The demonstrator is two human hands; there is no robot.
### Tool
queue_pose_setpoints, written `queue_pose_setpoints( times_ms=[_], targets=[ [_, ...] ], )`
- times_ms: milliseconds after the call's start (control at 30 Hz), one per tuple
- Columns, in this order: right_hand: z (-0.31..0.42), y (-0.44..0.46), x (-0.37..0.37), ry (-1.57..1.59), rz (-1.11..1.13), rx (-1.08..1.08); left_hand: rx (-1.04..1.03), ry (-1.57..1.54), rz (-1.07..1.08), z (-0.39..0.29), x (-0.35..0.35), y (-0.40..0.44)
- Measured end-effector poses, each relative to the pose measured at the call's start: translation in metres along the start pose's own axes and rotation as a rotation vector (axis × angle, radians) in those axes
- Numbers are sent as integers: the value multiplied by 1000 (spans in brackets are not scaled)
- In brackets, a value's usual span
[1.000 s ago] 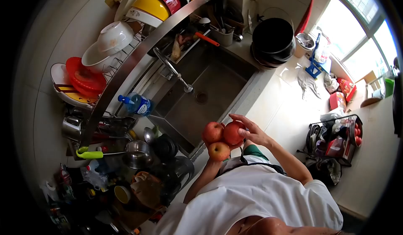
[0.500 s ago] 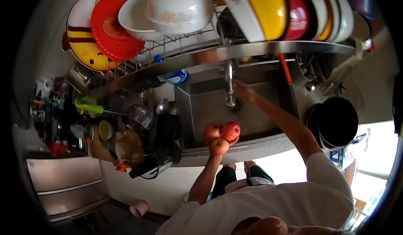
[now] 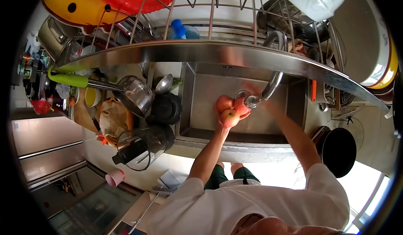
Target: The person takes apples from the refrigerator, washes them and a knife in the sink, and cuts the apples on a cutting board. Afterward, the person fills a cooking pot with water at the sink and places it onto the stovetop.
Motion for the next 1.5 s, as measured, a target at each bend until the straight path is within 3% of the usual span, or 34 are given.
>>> queue_pose_setpoints(
  times_ms=[33, 67, 167, 267, 300, 367, 433, 567, 633, 667, 767, 867, 967, 1067, 1133, 1233, 1267, 1367, 1467, 1500],
  targets=[
    [-10, -24, -13, -52, 83, -102, 19, 28, 18, 1, -2, 3],
    [19, -39, -43, -238, 74, -18, 43, -2, 19, 1, 1, 4],
    [-35, -49, -40, -255, -219, -122, 90, -30, -6, -2, 10, 0],
    [-84, -40, -34, 314, -327, -89, 96, 65, -118, -9, 24, -7],
    [-92, -40, -33, 495, -305, -184, 93, 108, -195, -16, 35, -11],
    [-92, -41, -35, 857, -252, -376, 66, 230, -414, -29, 67, -14],
    [-95, -34, -45, 1010, -108, -391, 18, 386, -698, -41, 99, -18],
    [-72, -25, -67, 1195, 167, -443, -164, 953, -849, -59, 156, -19],
    [-57, -31, -71, 1171, 70, -509, -180, 1292, -807, -72, 218, -20],
    [-55, -31, -74, 1159, 24, -540, -112, 1559, -888, -67, 139, -26],
    [-69, -27, -72, 1267, -36, -502, -810, 1981, -590, -57, 87, -24],
    [-56, -35, -76, 1225, -123, -573, -326, 1397, -224, -12, -15, -11],
    [-60, -32, -78, 1233, -83, -445, -678, 1654, -115, -4, -17, -4],
    [-48, -28, -78, 1012, -153, -329, -704, 1475, -187, -6, -6, 1],
    [-22, -30, -82, 661, -306, -146, -769, 1495, -331, -8, -9, 5],
    [-7, -33, -87, 150, -373, 48, -610, 1326, -413, -19, -12, 15],
    [-7, -35, -89, 233, -427, 65, -610, 1237, -402, -19, -15, 21],
    [-42, -30, -66, 419, -327, 131, -298, 1026, -331, -13, -42, 19],
    [-73, -18, -45, 985, -234, -93, -382, 1179, -219, 6, -35, 14],
    [-74, -21, -42, 840, -261, -93, -425, 1247, -210, 9, -28, 12]
  ],
)
Point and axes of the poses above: each hand's wrist, its own y-axis towards the middle knuckle, its own x-axis out of the back of the hand, z = x × y, the point moved 4 cm from there along y, towards the middle knuckle, and after that the axes turned 2 degrees about z, right-handed, at the moved point
